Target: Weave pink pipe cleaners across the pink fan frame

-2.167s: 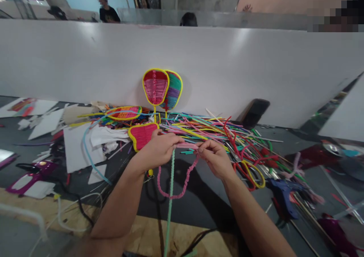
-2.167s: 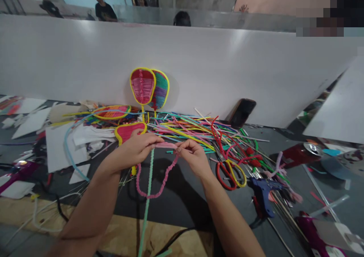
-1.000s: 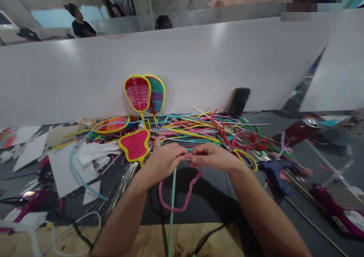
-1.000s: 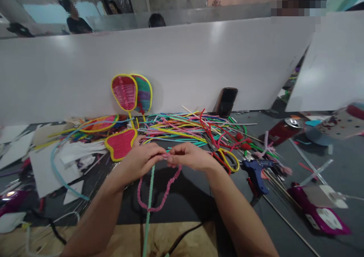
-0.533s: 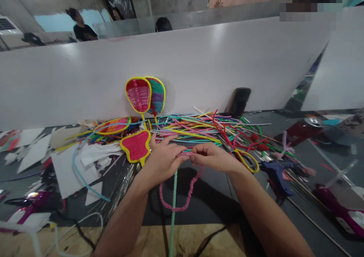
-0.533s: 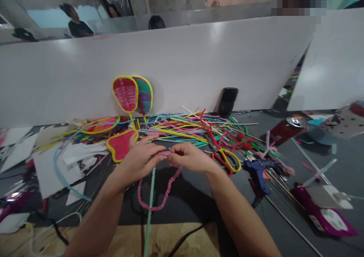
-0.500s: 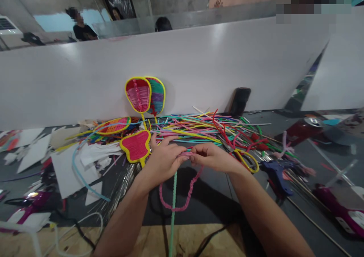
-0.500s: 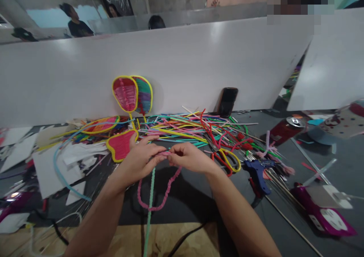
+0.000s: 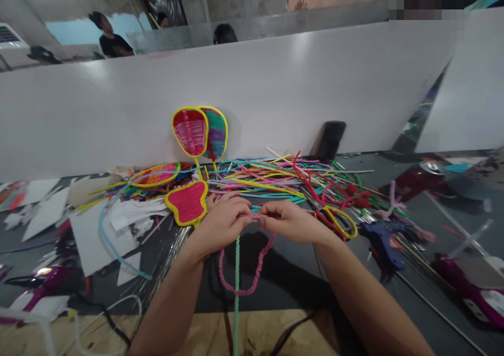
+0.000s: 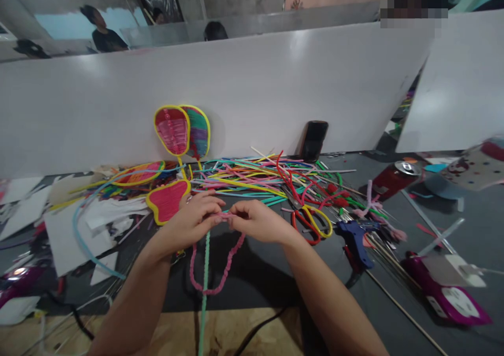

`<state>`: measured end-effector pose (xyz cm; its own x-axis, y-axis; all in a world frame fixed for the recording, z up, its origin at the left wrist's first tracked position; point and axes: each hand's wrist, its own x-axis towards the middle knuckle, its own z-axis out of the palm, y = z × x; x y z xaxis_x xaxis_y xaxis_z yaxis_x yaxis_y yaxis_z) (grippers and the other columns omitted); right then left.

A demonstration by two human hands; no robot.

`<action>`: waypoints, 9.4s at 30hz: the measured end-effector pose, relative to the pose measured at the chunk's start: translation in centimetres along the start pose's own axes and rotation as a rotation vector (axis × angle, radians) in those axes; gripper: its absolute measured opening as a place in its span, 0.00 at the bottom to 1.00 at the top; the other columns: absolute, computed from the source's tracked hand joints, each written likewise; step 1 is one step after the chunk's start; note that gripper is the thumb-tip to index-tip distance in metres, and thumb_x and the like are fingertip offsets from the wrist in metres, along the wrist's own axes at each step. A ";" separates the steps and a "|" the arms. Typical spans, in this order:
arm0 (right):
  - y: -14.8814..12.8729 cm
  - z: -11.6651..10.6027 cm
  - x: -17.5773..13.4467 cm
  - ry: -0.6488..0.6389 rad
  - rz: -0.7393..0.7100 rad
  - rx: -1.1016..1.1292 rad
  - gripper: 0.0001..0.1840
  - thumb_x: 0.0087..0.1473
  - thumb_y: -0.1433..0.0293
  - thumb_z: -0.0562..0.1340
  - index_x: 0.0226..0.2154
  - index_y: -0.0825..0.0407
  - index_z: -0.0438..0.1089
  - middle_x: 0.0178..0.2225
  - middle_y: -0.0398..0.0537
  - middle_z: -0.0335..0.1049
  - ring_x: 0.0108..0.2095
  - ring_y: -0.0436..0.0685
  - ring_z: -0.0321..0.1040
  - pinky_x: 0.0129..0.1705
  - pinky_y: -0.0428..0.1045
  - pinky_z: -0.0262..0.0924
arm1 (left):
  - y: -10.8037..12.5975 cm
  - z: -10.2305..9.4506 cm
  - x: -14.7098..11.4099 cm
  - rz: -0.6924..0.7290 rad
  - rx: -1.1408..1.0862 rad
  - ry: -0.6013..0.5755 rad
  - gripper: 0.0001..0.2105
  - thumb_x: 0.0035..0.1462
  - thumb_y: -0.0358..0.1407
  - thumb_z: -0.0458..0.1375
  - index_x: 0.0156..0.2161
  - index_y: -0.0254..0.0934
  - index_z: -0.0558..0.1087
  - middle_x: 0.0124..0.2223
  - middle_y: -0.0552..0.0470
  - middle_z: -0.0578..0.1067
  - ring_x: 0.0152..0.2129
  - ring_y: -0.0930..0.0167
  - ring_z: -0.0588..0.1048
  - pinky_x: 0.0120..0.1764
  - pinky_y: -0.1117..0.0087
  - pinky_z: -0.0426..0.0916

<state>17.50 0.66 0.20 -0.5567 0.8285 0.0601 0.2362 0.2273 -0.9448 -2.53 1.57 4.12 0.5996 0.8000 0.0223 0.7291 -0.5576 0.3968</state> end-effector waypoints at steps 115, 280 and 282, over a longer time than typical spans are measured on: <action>0.8 2.1 1.4 0.247 0.033 0.370 0.20 0.49 0.54 0.62 0.22 0.54 0.69 0.21 0.44 0.69 0.22 0.49 0.63 0.28 0.46 0.59 | -0.6 -1.7 -1.4 -0.095 0.036 0.103 0.12 0.58 0.38 0.52 0.46 0.43 0.73 0.48 0.49 0.75 0.53 0.60 0.64 0.55 0.49 0.51; -1.2 1.8 0.0 0.078 -0.163 -0.437 0.13 0.57 0.65 0.55 0.27 0.51 0.71 0.23 0.42 0.66 0.24 0.49 0.59 0.28 0.44 0.51 | -1.7 2.3 -3.1 -0.294 -0.841 0.119 0.16 0.53 0.47 0.56 0.31 0.33 0.74 0.26 0.53 0.75 0.24 0.74 0.70 0.29 0.75 0.62; -1.4 1.9 -0.1 0.077 -0.150 -0.431 0.14 0.57 0.64 0.55 0.27 0.51 0.71 0.23 0.42 0.66 0.24 0.49 0.58 0.27 0.44 0.50 | -1.1 1.9 -3.2 -0.326 -0.805 0.125 0.15 0.52 0.45 0.57 0.29 0.33 0.74 0.24 0.54 0.73 0.21 0.75 0.68 0.26 0.76 0.60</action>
<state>15.71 -0.69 0.87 -0.5534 0.8019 0.2253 0.4761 0.5265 -0.7044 -4.60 -0.77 1.83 0.3274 0.9368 -0.1235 0.3752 -0.0089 0.9269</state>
